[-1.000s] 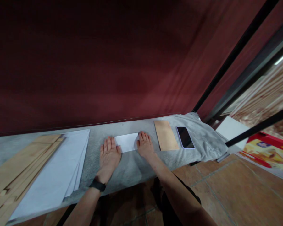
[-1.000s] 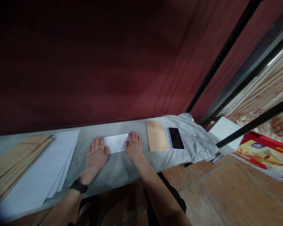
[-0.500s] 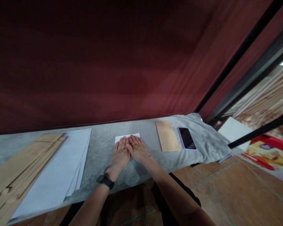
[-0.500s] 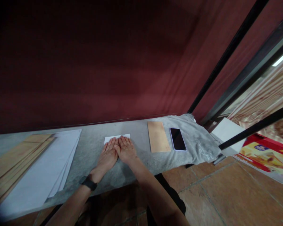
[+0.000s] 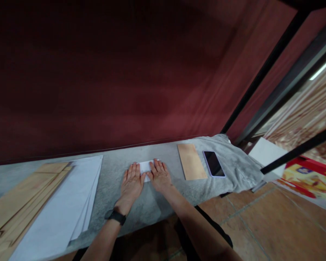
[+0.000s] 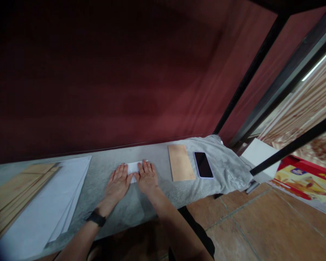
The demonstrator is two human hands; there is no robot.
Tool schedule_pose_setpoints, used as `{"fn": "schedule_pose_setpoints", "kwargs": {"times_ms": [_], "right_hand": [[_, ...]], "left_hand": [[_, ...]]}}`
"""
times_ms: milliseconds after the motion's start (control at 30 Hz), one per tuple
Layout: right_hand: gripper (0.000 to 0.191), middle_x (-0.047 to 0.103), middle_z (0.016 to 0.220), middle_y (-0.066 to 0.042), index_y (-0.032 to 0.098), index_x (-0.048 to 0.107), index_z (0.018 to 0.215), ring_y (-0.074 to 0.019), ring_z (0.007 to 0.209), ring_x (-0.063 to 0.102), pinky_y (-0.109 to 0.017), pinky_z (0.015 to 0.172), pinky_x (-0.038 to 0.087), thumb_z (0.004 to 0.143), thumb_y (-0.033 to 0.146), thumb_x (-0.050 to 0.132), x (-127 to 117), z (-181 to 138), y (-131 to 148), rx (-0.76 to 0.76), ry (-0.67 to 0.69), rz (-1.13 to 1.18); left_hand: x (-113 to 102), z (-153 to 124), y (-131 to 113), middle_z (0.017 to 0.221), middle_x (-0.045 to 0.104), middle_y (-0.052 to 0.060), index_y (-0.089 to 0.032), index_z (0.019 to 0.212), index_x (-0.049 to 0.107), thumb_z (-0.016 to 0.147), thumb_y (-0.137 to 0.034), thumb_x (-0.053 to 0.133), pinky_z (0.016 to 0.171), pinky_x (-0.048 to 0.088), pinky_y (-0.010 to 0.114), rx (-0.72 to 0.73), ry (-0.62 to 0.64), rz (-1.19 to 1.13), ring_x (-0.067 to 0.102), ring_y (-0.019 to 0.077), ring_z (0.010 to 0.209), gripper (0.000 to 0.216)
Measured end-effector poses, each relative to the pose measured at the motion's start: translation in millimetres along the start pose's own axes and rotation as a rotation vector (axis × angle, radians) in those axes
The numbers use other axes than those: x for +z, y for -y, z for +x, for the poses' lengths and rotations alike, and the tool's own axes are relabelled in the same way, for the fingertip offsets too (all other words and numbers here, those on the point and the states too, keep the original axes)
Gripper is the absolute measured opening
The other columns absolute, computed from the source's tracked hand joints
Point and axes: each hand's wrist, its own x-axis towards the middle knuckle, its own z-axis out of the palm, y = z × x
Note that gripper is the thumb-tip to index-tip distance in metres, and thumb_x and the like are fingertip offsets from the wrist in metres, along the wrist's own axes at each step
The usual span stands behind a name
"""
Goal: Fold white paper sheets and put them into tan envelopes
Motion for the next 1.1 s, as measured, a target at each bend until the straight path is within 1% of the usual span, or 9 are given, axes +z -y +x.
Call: {"fn": "schedule_pose_setpoints", "kwargs": {"times_ms": [200,333,433,600,800,900,1000,1100], "right_hand": [[0.057,0.030,0.163,-0.011,0.016,0.038,0.155,-0.0275,0.150,0.033,-0.049,0.123,0.024,0.107,0.044,0.029,-2,2,-5,0.046,0.027,-0.001],[0.058,0.029,0.164,-0.011,0.012,0.033,0.157,-0.0285,0.151,0.029,-0.048,0.124,0.020,0.108,0.041,0.026,-2,1,-9,0.067,0.025,-0.010],[0.058,0.029,0.164,-0.012,0.012,0.031,0.158,-0.0287,0.151,0.029,-0.050,0.124,0.019,0.107,0.041,0.026,-1,0,-14,0.076,0.020,-0.016],[0.058,0.030,0.163,-0.013,0.012,0.033,0.157,-0.0291,0.151,0.029,-0.049,0.123,0.019,0.107,0.039,0.026,-2,-1,-22,0.090,0.023,-0.040],[0.055,0.033,0.163,-0.012,0.015,0.037,0.156,-0.0282,0.150,0.031,-0.049,0.122,0.022,0.107,0.038,0.028,-5,-5,-29,0.098,0.002,-0.064],[0.055,0.033,0.162,-0.015,0.011,0.037,0.156,-0.0296,0.150,0.031,-0.050,0.122,0.022,0.106,0.033,0.031,-8,-6,-27,0.119,-0.034,-0.080],[0.055,0.029,0.164,-0.017,0.005,0.036,0.155,-0.0298,0.152,0.028,-0.049,0.123,0.021,0.105,0.028,0.031,-12,-5,-21,0.077,-0.067,-0.061],[0.056,0.029,0.164,-0.013,0.007,0.036,0.155,-0.0254,0.153,0.026,-0.045,0.124,0.023,0.106,0.033,0.027,-13,-4,-10,-0.055,-0.051,0.034]], "left_hand": [[1,0,4,0.160,0.037,0.018,-0.004,0.154,0.035,0.103,-0.039,0.025,0.123,0.024,0.046,-0.027,-0.023,-0.007,0.028,0.0273,0.152,0.063],[-3,-3,2,0.160,0.036,0.019,-0.001,0.154,0.035,0.103,-0.039,0.024,0.123,0.023,0.046,-0.040,-0.013,-0.008,0.028,0.0282,0.152,0.064],[-5,-5,1,0.160,0.036,0.020,0.001,0.153,0.036,0.104,-0.040,0.023,0.123,0.022,0.047,-0.046,-0.013,-0.001,0.029,0.0294,0.152,0.065],[-4,-9,4,0.160,0.035,0.021,0.000,0.154,0.034,0.104,-0.042,0.025,0.123,0.023,0.046,-0.075,-0.040,0.008,0.030,0.0299,0.151,0.066],[-8,-13,8,0.161,0.034,0.021,0.000,0.155,0.032,0.104,-0.043,0.027,0.124,0.021,0.046,-0.092,-0.011,-0.005,0.027,0.0300,0.152,0.067],[-9,-15,7,0.162,0.032,0.020,-0.002,0.156,0.031,0.104,-0.045,0.028,0.124,0.020,0.047,-0.105,-0.010,-0.023,0.026,0.0301,0.152,0.067],[-10,-15,4,0.163,0.030,0.019,-0.003,0.156,0.031,0.103,-0.045,0.030,0.124,0.017,0.049,-0.117,-0.011,-0.032,0.024,0.0315,0.153,0.067],[-10,-16,2,0.163,0.029,0.019,-0.004,0.156,0.031,0.104,-0.043,0.030,0.125,0.015,0.050,-0.116,-0.025,-0.037,0.021,0.0311,0.154,0.066]]}}
